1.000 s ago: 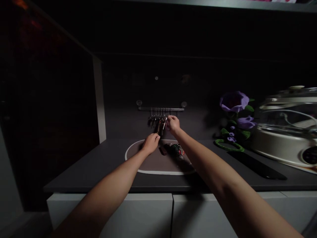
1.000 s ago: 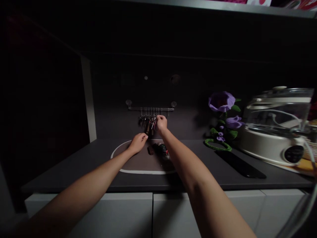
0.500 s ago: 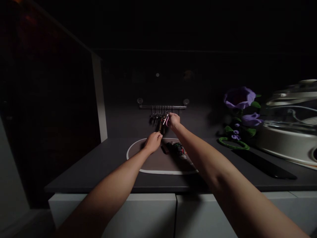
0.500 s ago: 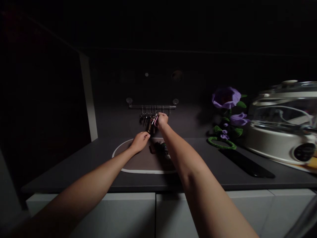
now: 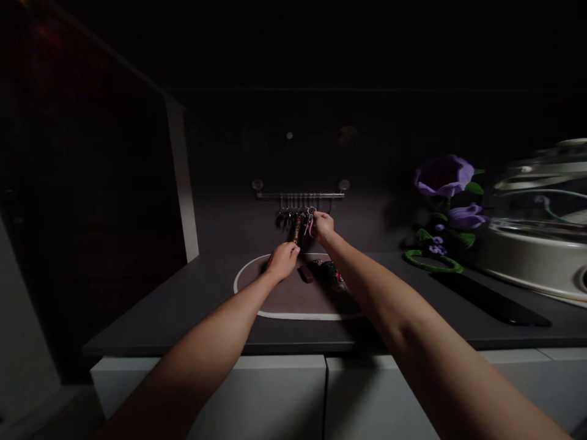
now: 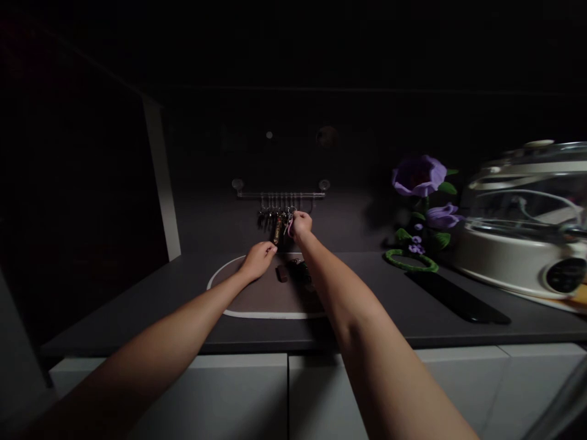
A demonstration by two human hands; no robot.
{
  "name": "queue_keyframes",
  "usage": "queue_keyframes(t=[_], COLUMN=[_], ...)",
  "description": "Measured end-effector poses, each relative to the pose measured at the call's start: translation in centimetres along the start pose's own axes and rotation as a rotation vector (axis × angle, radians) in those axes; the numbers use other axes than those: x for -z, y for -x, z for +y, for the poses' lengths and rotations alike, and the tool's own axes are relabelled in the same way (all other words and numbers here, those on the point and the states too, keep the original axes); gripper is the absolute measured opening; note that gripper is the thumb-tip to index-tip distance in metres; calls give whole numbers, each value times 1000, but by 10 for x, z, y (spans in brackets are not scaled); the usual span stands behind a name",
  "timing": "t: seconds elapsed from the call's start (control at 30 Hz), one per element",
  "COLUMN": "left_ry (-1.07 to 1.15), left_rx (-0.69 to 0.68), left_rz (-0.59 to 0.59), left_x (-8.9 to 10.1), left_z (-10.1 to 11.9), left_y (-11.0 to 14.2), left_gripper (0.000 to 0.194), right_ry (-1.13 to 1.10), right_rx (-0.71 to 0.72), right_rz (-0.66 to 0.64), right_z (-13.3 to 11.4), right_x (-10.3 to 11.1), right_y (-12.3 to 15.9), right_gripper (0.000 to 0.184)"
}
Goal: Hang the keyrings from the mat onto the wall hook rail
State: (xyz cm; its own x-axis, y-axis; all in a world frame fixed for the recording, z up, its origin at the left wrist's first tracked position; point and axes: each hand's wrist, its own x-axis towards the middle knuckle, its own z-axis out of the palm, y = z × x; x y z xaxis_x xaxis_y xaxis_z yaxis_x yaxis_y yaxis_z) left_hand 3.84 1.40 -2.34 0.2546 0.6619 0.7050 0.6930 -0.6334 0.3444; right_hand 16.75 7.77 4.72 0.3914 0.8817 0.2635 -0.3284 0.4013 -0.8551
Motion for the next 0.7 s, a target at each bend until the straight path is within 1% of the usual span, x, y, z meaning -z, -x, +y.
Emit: queue_keyframes(t=[0.13,0.3,0.5,0.7], left_ry=[1,11,54,92], left_rx=[-6,-25,-41,-36], left_rz=[0,-10,-40,-91], left_x=[2,4,6,8], left_z=[2,3,4,10], left_y=[1,1,1,3], left_gripper=[22,21,19,17], right_ry=[61,107,173,291], right_rx=[32,34,-6,17], right_rz=[-12,-40,-162,-103], right_z=[2,-1,-16,-24], right_x=[5,10,22,37], right_y=[-5,-4,10,22], right_gripper=[6,6,2,21])
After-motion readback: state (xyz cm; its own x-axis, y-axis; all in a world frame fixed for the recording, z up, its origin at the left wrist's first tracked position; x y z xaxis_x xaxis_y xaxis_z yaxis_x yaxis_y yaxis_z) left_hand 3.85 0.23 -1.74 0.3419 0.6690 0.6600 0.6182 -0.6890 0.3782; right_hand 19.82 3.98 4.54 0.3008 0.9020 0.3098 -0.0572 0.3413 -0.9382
